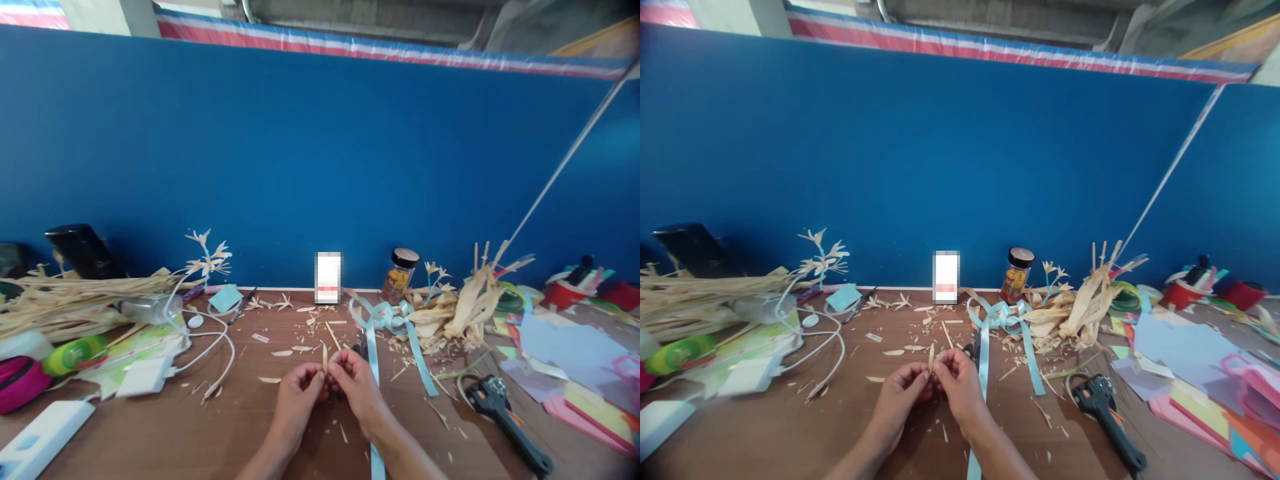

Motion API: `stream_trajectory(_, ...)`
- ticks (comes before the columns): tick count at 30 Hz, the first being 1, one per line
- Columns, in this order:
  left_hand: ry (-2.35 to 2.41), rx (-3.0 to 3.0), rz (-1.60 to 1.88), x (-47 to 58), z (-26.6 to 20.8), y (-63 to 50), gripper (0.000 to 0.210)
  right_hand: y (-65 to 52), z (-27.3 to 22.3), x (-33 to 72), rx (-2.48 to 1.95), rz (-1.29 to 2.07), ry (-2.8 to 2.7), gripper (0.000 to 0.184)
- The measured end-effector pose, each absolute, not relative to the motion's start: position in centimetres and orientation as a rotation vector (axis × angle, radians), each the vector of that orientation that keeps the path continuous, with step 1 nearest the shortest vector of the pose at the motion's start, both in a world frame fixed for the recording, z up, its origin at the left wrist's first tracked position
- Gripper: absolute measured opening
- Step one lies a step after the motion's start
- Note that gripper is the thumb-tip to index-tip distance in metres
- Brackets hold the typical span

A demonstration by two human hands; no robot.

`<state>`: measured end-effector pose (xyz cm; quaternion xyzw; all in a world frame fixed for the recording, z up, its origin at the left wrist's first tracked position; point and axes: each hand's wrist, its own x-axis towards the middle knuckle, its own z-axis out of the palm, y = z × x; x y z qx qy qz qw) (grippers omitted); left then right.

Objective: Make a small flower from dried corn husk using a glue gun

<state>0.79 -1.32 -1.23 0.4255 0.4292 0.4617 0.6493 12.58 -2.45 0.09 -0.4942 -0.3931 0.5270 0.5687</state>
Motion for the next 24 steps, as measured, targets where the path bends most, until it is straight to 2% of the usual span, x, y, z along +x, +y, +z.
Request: stream_trajectory(24,0.994,1.009,1.02,0.86,-0.84,-1.38,0.017,-2.33,-0.36,12.75,-1.115,1.264,-0.923,0.017)
